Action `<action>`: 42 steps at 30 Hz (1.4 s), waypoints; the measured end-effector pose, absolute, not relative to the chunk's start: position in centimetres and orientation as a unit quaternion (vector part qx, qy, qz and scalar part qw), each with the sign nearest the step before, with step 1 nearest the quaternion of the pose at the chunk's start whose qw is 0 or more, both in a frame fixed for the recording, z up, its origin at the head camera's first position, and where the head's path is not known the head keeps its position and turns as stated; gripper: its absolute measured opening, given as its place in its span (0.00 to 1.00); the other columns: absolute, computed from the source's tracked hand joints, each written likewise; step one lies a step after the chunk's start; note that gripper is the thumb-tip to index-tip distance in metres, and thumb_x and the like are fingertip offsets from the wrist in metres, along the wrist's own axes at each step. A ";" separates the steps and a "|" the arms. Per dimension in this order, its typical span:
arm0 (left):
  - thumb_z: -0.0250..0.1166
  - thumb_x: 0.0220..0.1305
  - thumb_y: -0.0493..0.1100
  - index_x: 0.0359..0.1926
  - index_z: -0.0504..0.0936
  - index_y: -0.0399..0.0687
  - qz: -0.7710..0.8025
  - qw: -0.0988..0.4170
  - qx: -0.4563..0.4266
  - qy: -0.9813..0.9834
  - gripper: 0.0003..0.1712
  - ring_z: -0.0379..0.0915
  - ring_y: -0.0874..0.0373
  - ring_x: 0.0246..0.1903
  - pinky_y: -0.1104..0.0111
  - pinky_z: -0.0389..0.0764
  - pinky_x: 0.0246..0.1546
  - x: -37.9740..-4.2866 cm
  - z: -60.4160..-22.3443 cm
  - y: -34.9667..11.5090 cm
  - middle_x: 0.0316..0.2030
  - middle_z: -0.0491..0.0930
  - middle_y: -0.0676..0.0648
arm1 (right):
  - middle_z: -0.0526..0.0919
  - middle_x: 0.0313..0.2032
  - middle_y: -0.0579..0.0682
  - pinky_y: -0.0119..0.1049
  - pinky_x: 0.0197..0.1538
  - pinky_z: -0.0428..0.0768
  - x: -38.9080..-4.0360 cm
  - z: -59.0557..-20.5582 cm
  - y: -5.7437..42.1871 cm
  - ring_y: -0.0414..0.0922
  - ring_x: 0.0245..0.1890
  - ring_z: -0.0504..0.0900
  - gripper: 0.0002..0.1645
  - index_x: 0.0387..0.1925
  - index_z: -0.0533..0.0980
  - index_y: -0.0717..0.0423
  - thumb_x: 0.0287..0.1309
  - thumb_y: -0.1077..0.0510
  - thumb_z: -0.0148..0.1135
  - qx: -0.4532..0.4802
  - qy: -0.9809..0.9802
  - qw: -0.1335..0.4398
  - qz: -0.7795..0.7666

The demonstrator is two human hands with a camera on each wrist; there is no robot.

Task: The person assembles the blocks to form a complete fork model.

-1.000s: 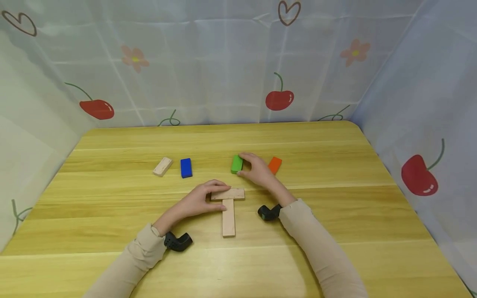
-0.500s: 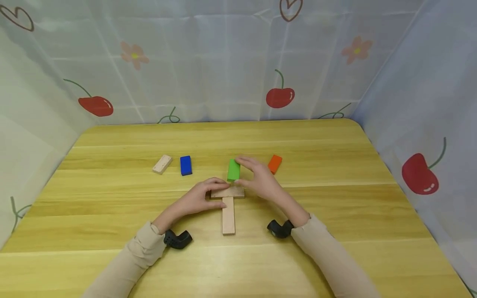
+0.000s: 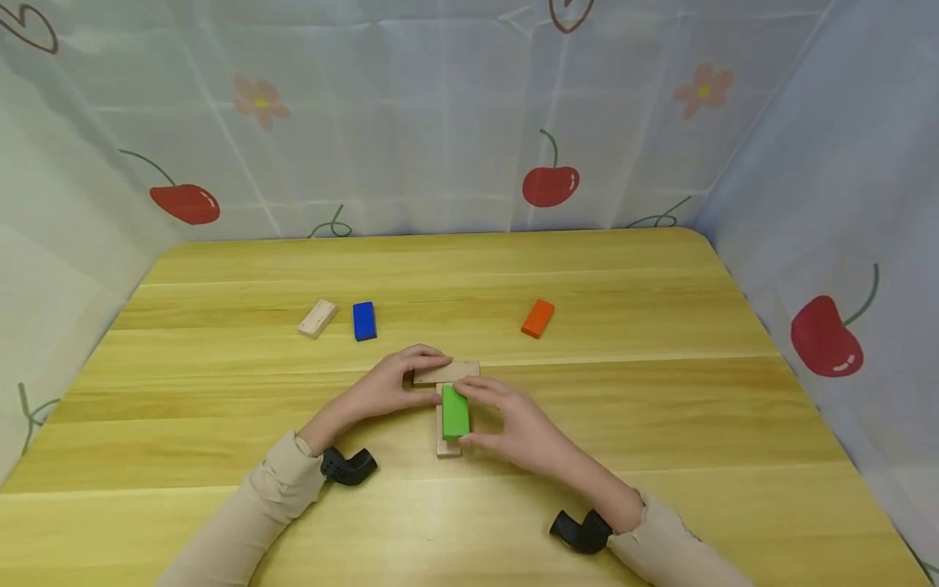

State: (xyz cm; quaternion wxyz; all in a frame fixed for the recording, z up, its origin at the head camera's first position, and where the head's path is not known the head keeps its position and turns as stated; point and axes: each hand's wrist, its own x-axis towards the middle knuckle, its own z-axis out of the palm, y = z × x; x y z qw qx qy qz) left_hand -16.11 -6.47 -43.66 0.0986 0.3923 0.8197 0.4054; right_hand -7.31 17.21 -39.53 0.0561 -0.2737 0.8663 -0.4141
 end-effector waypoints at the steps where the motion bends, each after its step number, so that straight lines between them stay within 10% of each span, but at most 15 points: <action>1: 0.69 0.57 0.47 0.60 0.73 0.40 0.404 0.098 0.392 0.820 0.32 0.68 0.55 0.53 0.64 0.69 0.53 -16.1 -43.6 -6.5 0.54 0.72 0.46 | 0.69 0.61 0.55 0.51 0.57 0.69 -7.0 -39.6 17.2 0.54 0.61 0.66 0.40 0.63 0.69 0.56 0.46 0.59 0.73 -0.276 0.864 0.062 -0.416; 17: 0.69 0.56 0.47 0.60 0.74 0.40 0.401 0.093 0.396 0.821 0.32 0.67 0.55 0.54 0.64 0.68 0.54 -16.2 -43.7 -6.5 0.54 0.72 0.46 | 0.70 0.58 0.39 0.45 0.58 0.69 -3.8 -40.5 17.4 0.42 0.59 0.68 0.38 0.61 0.72 0.48 0.47 0.50 0.73 -0.306 0.854 0.116 -0.404; 42: 0.69 0.57 0.46 0.61 0.73 0.40 0.389 0.101 0.395 0.826 0.32 0.67 0.54 0.54 0.64 0.69 0.53 -16.1 -43.3 -6.5 0.54 0.72 0.45 | 0.63 0.66 0.45 0.46 0.63 0.59 -2.6 -42.7 17.1 0.49 0.67 0.55 0.42 0.66 0.66 0.51 0.49 0.53 0.72 -0.371 0.834 0.077 -0.402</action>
